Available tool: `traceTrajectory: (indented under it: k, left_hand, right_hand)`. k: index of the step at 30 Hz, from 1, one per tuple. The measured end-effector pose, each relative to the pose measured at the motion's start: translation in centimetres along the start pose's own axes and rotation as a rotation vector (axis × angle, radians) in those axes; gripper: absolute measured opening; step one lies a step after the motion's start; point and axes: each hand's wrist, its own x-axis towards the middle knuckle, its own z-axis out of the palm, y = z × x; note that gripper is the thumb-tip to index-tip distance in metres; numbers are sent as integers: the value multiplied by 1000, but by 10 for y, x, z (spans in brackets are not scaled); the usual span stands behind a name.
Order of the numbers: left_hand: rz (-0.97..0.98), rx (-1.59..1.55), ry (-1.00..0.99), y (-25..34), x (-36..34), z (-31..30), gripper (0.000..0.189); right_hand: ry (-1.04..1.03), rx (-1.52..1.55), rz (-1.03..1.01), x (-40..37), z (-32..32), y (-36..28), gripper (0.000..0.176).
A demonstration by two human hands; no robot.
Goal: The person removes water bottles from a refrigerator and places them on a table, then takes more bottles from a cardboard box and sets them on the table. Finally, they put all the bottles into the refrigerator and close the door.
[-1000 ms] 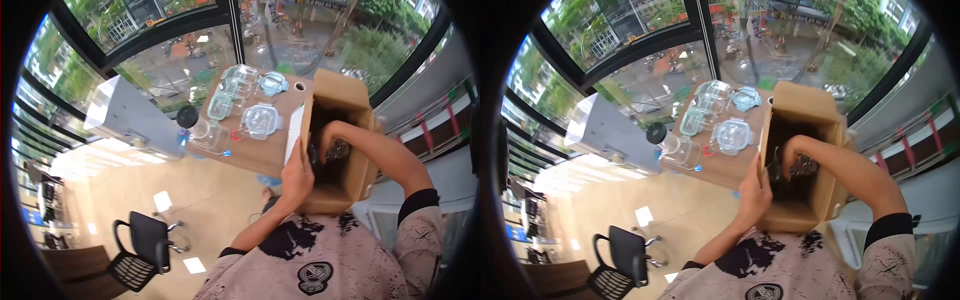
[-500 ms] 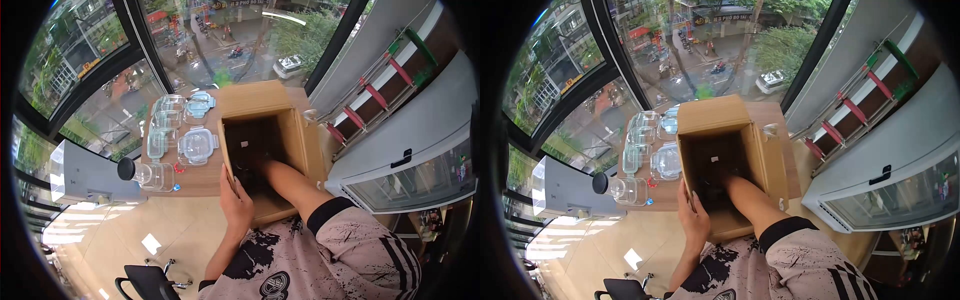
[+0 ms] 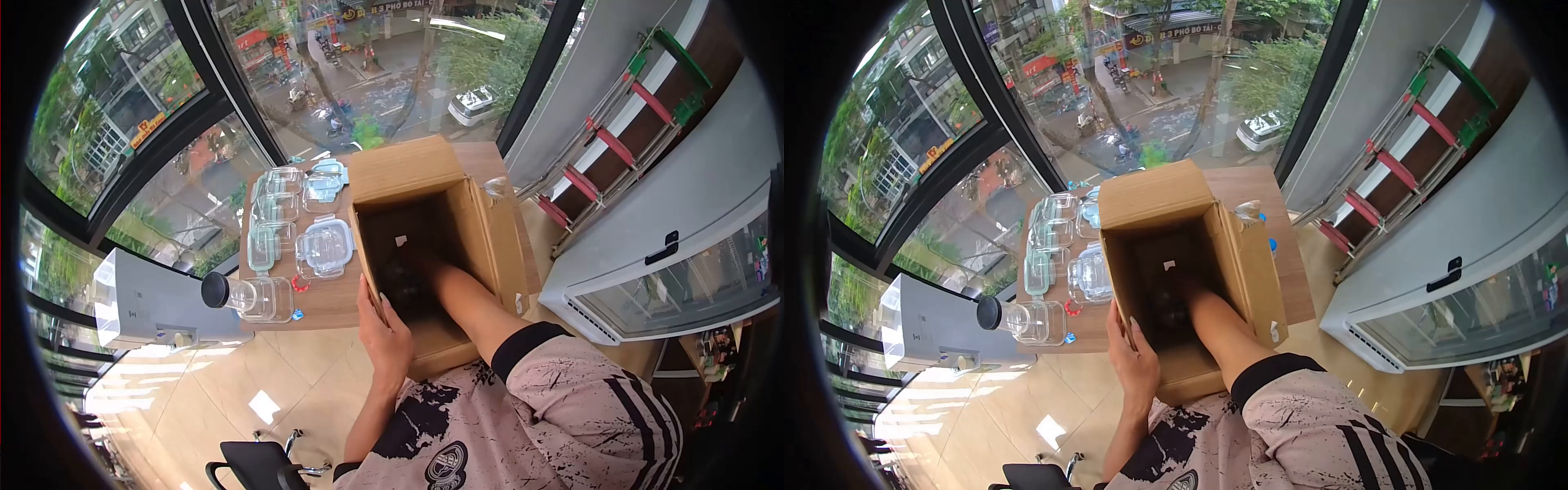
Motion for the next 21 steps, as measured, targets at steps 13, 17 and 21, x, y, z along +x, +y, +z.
traceTrajectory:
  k: [13,17,21]
  left_hand:
    - [90,68,-9,-7,-2,-1,44]
    - [15,43,-7,-5,-5,-4,42]
    - [43,126,3,-10,-2,-11,39]
  right_hand:
    - [-348,-301,-5,9,1,-52,31]
    - [-952,-819,-460,6,-52,-137,31]
    - [-806,-439,-646,-109,-271,-173,44]
